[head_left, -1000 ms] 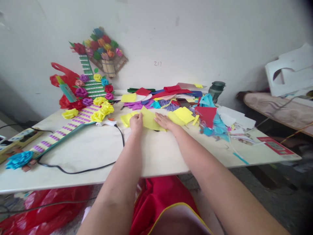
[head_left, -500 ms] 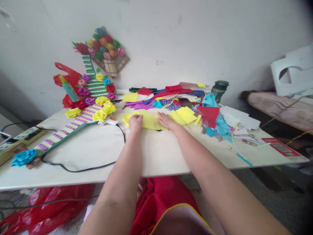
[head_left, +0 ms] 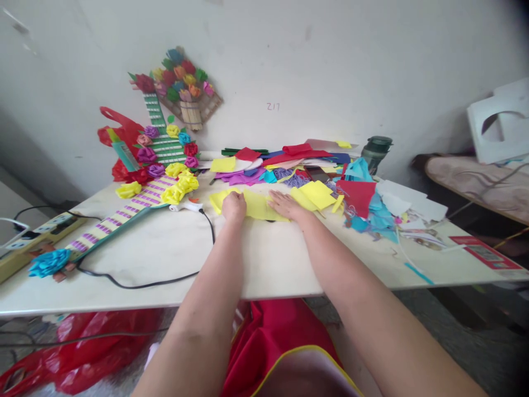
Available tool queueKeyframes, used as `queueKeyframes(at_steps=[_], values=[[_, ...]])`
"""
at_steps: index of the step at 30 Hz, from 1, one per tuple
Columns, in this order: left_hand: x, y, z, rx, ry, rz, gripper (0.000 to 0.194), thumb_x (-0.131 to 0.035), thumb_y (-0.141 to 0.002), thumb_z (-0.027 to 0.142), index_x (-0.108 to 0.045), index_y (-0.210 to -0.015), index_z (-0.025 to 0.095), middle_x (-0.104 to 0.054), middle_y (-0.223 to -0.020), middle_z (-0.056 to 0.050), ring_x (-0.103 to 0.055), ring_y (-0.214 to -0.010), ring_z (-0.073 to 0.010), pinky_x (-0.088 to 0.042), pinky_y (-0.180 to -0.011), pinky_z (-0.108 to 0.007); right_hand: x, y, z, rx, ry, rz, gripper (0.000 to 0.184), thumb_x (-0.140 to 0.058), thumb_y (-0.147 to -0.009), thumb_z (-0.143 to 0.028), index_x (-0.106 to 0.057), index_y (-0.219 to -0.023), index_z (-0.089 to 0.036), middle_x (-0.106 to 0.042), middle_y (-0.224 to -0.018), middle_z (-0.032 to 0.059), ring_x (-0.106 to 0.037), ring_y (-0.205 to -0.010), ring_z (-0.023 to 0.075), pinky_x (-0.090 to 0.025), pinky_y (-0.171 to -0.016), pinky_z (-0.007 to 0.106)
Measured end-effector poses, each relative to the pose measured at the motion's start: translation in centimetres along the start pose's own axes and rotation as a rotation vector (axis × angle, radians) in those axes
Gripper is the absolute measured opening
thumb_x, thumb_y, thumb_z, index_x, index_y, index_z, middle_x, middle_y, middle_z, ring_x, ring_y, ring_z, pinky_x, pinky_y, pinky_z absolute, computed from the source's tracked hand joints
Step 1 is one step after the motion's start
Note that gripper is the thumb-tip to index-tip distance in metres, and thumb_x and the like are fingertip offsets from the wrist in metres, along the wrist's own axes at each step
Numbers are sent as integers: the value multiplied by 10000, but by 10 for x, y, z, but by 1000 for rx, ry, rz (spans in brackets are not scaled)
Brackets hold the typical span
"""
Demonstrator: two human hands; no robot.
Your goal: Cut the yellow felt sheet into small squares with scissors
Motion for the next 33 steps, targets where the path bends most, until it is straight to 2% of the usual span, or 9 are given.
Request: queueKeyframes(at_steps=[3,6,8,12,14,18,23,28,33], values=[[-1,1,2,-3,8,29,178,-445,-810,309,-570,-762,192,-642,-892,-150,-570,-934,-278,-397,-774,-377,18,8,-10,103,27,217,488,-322,-900,-366,-445,-1309,-130,-395,-1386,113,-340,-1284,245,-224,-1044,383],[-2,1,3,-7,8,25,185,-434,-821,310,-573,-797,190,-642,-905,-145,-570,-945,-274,-393,-777,-368,40,23,-30,119,68,416,426,-338,-886,-363,-691,-906,-126,-671,-981,124,-569,-999,236,-358,-887,336],[-3,2,3,-11,-11,23,206,-415,-831,314,-580,-821,192,-645,-917,-141,-577,-938,-271,-396,-765,-357,43,31,-48,127,36,341,403,-394,-851,-371,-701,-736,-136,-684,-753,84,-612,-796,196,-403,-720,278],[-3,3,3,-38,-46,61,246,-383,-850,317,-593,-878,192,-657,-913,-122,-592,-915,-245,-402,-742,-320,22,36,-80,176,20,-76,238,-505,-745,-292,-702,-702,-167,-632,-554,0,-583,-596,127,-364,-558,206],[-2,3,3,-51,-45,94,254,-383,-853,315,-598,-900,189,-662,-904,-113,-596,-906,-232,-402,-741,-305,13,34,-84,160,83,-150,216,-500,-719,-244,-706,-727,-180,-661,-603,7,-596,-629,135,-373,-563,204],[-1,0,2,-48,4,154,246,-396,-851,303,-606,-904,187,-665,-898,-97,-600,-885,-215,-403,-737,-288,7,24,-78,133,78,1,337,-478,-727,-211,-683,-993,-225,-688,-987,31,-613,-908,176,-424,-729,222],[-2,-3,0,-29,69,211,248,-396,-852,295,-610,-899,178,-664,-869,-88,-602,-854,-213,-407,-729,-289,8,20,-71,149,44,105,423,-481,-715,-147,-632,-1109,-182,-635,-1130,46,-574,-1035,183,-411,-859,229],[-4,-6,-3,-5,107,239,249,-402,-854,303,-611,-881,170,-661,-854,-88,-599,-845,-213,-408,-744,-297,17,25,-68,59,86,75,353,-482,-739,-172,-675,-1031,-223,-659,-1086,21,-585,-1022,181,-432,-819,235],[-5,-7,-5,-1,155,257,224,-422,-842,298,-606,-850,170,-654,-848,-80,-595,-839,-208,-411,-755,-300,22,32,-77,87,122,-28,332,-496,-725,-172,-695,-976,-262,-685,-1016,-1,-608,-964,170,-442,-759,220]])
Point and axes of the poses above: each hand's wrist, its own y-axis away from the middle knuckle, its own x-axis out of the back of the hand, z = x × y, the point moved 4 cm from there along -y, towards the middle knuckle
